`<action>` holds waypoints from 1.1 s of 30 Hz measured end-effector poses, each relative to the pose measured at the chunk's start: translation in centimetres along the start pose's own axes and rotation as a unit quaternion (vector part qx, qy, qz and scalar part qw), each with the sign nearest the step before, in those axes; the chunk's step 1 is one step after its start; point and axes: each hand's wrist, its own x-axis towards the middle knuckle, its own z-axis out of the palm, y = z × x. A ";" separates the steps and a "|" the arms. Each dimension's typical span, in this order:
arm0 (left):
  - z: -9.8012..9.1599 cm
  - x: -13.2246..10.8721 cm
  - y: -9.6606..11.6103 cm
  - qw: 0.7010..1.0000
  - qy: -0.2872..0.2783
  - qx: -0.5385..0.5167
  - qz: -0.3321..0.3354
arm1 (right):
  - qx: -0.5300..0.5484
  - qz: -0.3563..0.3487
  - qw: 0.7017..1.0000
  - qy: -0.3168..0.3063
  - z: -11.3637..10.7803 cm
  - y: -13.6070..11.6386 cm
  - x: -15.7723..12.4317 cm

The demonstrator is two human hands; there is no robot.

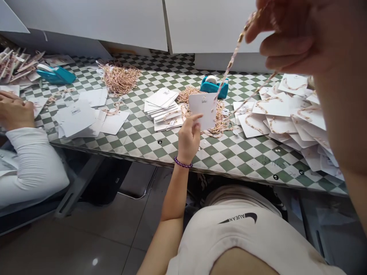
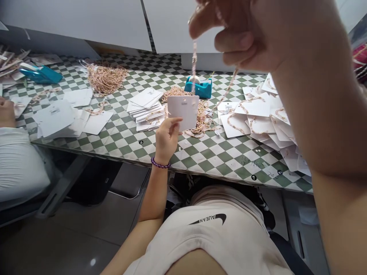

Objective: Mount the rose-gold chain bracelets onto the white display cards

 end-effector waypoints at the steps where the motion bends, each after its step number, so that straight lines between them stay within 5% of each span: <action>1: 0.1 0.0 -0.1 0.999 0.012 -0.028 -0.022 | 0.001 -0.006 1.000 -0.008 0.9 0.0 -0.1; 7: 0.0 0.0 -0.4 0.982 0.010 -0.160 -0.097 | 0.027 -0.091 0.988 -0.123 4.0 1.0 0.7; 14: -0.5 0.3 -0.5 0.959 -0.032 -0.228 -0.165 | -0.190 -0.074 0.977 -0.062 6.2 0.9 1.8; 20: -0.5 0.3 -0.9 0.963 -0.032 -0.213 -0.162 | -0.248 -0.090 0.965 -0.011 7.9 -1.3 0.3; 28: -0.5 0.5 -0.5 0.951 -0.050 -0.259 -0.163 | -0.225 -0.147 0.962 -0.053 6.7 -0.4 2.1; 33: -1.1 0.6 0.0 0.929 -0.093 -0.299 -0.197 | -0.168 -0.104 0.979 -0.053 6.2 1.8 4.3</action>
